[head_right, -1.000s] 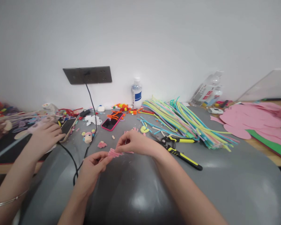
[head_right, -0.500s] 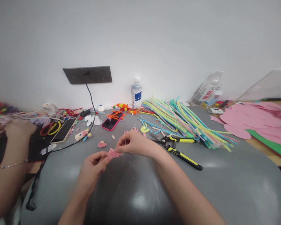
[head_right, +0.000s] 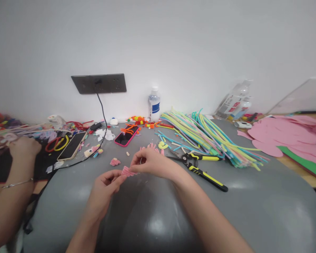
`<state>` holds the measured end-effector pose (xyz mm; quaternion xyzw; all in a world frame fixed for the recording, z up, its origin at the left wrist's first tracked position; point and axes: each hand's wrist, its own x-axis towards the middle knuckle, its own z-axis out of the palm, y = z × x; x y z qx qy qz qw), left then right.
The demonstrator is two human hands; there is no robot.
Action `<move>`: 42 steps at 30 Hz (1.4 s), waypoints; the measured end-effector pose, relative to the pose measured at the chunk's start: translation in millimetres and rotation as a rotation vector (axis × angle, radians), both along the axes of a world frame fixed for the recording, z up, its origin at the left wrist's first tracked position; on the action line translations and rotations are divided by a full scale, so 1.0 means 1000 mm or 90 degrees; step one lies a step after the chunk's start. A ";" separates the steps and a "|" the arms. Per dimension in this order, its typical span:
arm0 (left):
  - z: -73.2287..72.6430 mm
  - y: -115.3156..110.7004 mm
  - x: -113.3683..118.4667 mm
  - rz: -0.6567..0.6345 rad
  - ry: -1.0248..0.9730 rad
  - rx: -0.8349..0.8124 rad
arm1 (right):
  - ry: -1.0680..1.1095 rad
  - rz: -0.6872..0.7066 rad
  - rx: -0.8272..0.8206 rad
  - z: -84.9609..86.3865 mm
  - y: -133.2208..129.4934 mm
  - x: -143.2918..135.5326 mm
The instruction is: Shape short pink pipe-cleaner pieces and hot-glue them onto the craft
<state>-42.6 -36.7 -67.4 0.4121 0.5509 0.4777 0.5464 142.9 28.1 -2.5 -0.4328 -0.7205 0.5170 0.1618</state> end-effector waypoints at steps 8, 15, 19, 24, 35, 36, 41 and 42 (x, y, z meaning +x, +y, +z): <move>-0.003 0.000 0.000 0.011 0.011 0.007 | 0.011 -0.030 0.043 -0.016 -0.003 0.001; -0.006 0.000 0.000 0.007 0.020 0.010 | 0.028 -0.072 0.058 -0.013 -0.012 -0.004; -0.005 0.000 0.000 0.010 0.024 0.011 | 0.021 -0.101 0.073 -0.015 -0.016 -0.005; -0.001 -0.001 0.000 0.010 0.030 0.017 | 0.060 -0.093 0.083 -0.019 -0.016 -0.003; -0.005 -0.004 -0.005 -0.035 0.092 0.073 | 0.090 -0.090 0.043 -0.015 -0.023 0.001; -0.005 -0.004 -0.005 -0.041 0.102 0.082 | 0.089 -0.086 0.032 -0.015 -0.023 0.002; -0.005 -0.004 -0.007 -0.061 0.132 0.110 | 0.103 -0.065 0.001 -0.014 -0.025 0.006; -0.005 -0.004 -0.007 -0.061 0.133 0.114 | 0.107 -0.060 0.000 -0.014 -0.025 0.006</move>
